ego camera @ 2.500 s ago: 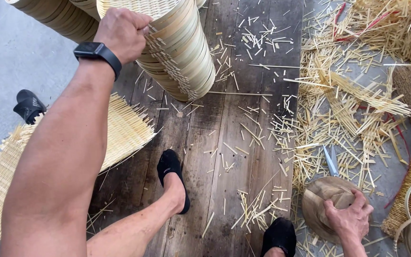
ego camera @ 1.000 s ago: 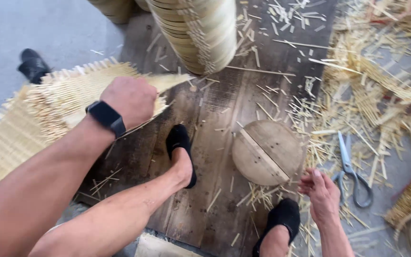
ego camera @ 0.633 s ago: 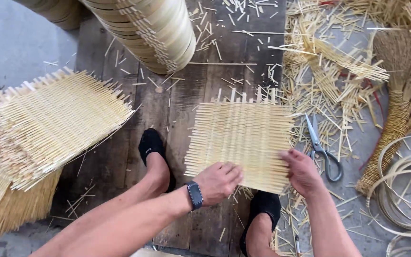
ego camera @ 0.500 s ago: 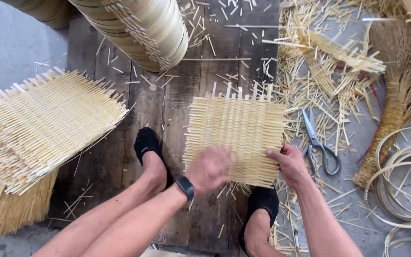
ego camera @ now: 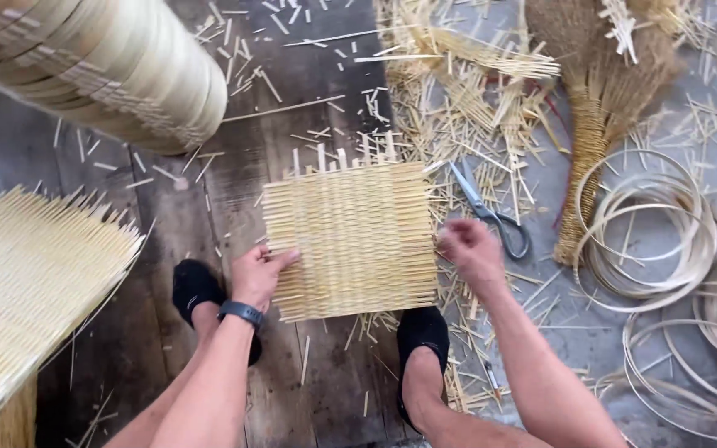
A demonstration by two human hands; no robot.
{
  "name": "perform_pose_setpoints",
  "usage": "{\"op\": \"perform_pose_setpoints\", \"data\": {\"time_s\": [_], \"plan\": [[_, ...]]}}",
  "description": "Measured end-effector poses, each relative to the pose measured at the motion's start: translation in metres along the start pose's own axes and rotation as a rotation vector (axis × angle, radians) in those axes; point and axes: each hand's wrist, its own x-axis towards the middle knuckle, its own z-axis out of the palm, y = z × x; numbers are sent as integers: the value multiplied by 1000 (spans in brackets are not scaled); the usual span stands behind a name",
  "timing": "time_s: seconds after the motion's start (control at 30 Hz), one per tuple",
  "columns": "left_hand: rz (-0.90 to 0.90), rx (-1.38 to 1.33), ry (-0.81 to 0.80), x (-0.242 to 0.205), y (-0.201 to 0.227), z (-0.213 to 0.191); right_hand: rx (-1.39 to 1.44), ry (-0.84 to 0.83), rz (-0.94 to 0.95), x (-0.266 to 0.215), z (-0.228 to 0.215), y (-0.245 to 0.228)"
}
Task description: Weaving bamboo strips and using scissors to trim and assemble bamboo baskets.
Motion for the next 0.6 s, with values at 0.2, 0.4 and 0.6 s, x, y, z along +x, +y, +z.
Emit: {"op": "perform_pose_setpoints", "data": {"time_s": [0.2, 0.4, 0.6], "plan": [[-25, -20, 30, -1, 5, 3, -842, 740, -187, 13, -146, 19], [77, 22, 7, -5, -3, 7, -1207, 519, -143, 23, -208, 79], [661, 865, 528, -37, 29, 5, -1194, 573, -332, -8, -192, 28]]}}
